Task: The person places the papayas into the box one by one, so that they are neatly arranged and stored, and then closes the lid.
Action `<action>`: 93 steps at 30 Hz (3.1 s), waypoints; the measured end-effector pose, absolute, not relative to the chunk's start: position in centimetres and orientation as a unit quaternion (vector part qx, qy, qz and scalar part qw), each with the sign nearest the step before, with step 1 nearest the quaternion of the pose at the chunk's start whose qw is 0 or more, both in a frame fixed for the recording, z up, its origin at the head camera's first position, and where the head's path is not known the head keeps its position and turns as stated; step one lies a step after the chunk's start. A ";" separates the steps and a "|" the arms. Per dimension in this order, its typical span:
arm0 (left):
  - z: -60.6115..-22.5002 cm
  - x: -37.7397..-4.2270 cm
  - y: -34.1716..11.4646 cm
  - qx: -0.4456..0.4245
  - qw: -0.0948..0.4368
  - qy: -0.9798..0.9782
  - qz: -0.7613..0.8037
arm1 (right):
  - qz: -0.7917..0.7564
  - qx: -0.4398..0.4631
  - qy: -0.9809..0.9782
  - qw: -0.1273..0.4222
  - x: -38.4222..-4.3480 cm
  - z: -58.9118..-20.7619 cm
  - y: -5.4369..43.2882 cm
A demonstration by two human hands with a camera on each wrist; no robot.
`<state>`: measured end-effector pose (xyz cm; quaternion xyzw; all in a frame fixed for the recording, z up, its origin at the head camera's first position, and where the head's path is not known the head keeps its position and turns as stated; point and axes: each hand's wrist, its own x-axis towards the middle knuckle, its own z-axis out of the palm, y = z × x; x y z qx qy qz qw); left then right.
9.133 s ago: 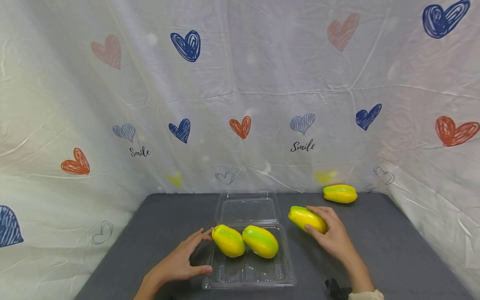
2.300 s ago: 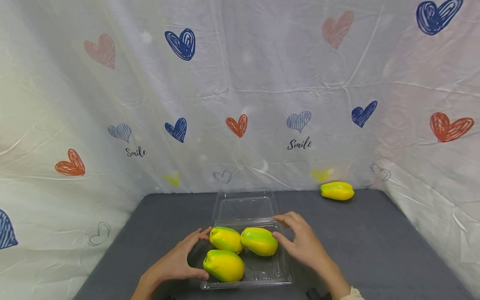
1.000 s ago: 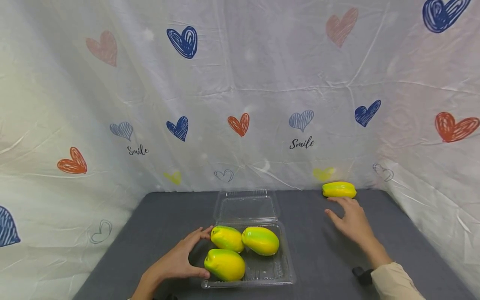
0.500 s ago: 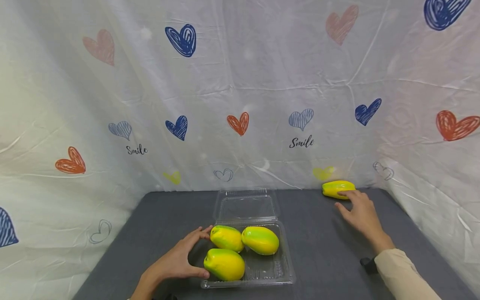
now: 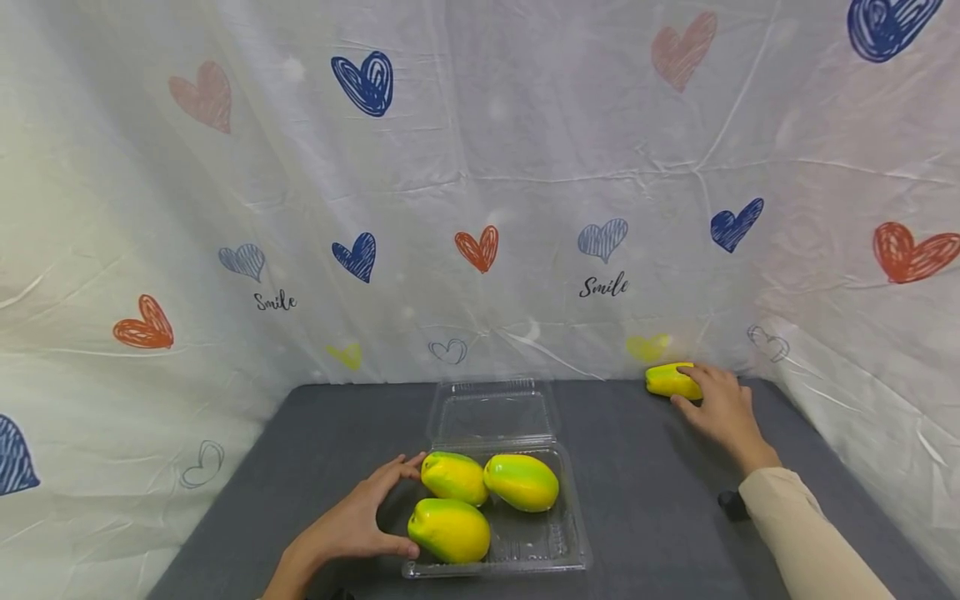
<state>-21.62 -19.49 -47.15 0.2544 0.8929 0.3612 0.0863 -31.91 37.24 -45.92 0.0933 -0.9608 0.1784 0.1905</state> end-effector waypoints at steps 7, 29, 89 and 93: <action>-47.2 -21.8 -19.6 0.254 0.089 0.891 0.364 | 0.163 0.099 -0.971 0.143 -32.8 -45.5 37.5; -47.6 -21.7 -19.7 0.258 0.088 0.888 0.369 | 0.142 0.063 -0.977 0.148 -33.4 -46.2 37.3; -47.5 -21.8 -19.6 0.261 0.083 0.889 0.367 | 0.254 0.115 -0.951 0.134 -32.7 -47.1 38.2; -47.5 -21.8 -19.6 0.261 0.084 0.889 0.367 | 0.260 0.136 -0.941 0.168 -32.4 -47.1 37.9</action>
